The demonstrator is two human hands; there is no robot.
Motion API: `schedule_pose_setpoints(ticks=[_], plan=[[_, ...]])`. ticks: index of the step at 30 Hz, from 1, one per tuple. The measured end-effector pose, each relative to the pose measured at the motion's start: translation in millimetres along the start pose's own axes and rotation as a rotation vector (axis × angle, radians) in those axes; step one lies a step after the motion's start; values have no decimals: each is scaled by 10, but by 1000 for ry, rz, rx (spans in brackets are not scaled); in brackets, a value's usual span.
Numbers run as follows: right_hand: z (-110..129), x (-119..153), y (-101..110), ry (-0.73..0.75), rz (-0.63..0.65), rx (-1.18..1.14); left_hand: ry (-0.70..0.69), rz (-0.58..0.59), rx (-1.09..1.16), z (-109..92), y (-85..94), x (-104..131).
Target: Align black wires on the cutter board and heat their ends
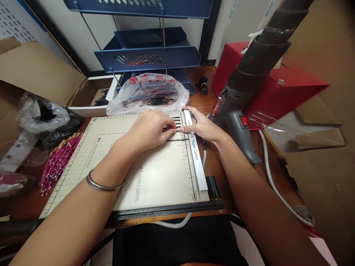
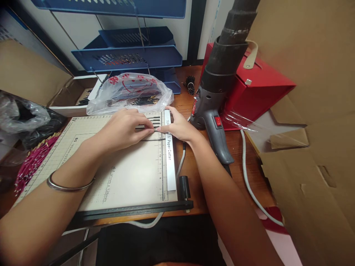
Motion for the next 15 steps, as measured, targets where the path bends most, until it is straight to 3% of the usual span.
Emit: schedule_pose_setpoints(ticks=[6,15], plan=[[-19,4,-6,-7,11,-18,-81,2,80,22,9,9],[-21,3,-4,-1,11,-11,-69,7,89,29,26,29]])
Point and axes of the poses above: each hand's wrist, its own x-axis away from the middle knuckle, its own y-axis out of the back of the hand, z = x × y, the point moved 6 cm from there along -x, towards the middle knuckle, and after that the axes turned 14 degrees about x, right-handed, at the moved point
